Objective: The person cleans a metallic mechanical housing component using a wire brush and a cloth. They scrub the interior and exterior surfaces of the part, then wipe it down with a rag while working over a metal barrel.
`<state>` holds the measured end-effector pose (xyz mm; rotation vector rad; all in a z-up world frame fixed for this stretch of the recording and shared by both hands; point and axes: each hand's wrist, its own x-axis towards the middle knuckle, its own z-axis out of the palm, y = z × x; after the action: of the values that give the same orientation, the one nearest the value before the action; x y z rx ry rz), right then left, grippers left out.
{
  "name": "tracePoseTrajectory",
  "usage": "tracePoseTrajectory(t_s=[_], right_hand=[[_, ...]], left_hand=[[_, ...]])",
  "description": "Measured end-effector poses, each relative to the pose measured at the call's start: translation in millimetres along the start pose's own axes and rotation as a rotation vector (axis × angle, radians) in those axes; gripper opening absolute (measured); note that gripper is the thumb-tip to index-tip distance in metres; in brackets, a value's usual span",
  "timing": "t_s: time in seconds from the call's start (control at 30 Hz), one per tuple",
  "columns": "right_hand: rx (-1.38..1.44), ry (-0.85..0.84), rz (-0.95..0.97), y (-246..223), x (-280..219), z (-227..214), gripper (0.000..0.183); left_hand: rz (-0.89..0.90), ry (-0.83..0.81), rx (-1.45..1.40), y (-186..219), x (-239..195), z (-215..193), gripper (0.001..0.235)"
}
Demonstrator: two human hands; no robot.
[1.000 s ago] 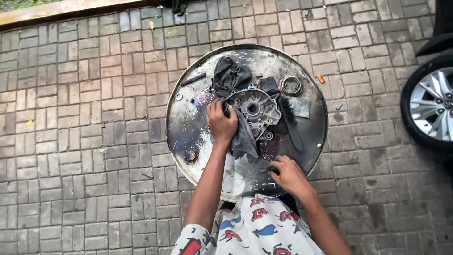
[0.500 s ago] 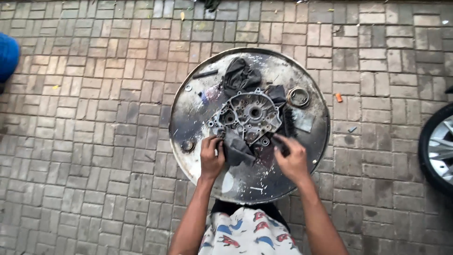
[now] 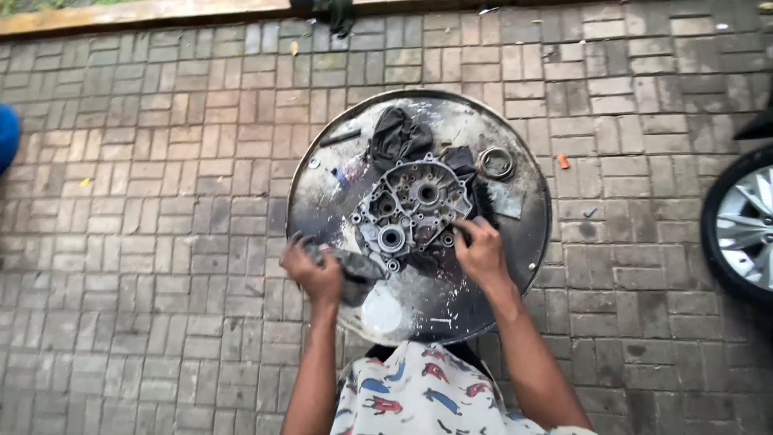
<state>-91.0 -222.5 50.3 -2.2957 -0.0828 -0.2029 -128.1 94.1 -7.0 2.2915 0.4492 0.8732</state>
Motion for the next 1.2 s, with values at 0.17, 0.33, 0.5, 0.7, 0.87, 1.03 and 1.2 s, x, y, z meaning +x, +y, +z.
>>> tracePoseTrajectory(t_s=[0.17,0.33,0.5,0.7,0.87,1.03,1.2], right_hand=[[-0.072,0.043,0.009,-11.6,-8.3,9.4,0.013],[-0.015,0.151,0.03,-0.9,-8.9,27.6,0.013],[0.018,0.245,0.012,-2.6,-5.9,34.0,0.013],[-0.076,0.185,0.079,1.4,-9.8,61.2,0.008],[-0.101,0.161,0.114,-12.8,-7.3,54.3,0.007],[-0.112,0.203,0.124,-15.7,-9.8,66.0,0.005],[-0.131,0.151,0.071,-13.3,-16.8,73.1,0.006]], left_hand=[[0.112,-0.245,-0.093,81.1,33.8,46.1,0.034],[0.042,-0.513,0.026,80.1,31.7,103.3,0.054],[0.011,-0.502,-0.028,74.0,34.8,106.6,0.054],[0.005,-0.521,-0.03,69.0,36.1,108.0,0.052],[-0.02,-0.54,-0.066,74.0,41.0,99.2,0.048],[-0.013,-0.532,-0.073,67.8,36.2,103.0,0.048],[-0.036,-0.553,-0.081,77.4,40.4,96.4,0.049]])
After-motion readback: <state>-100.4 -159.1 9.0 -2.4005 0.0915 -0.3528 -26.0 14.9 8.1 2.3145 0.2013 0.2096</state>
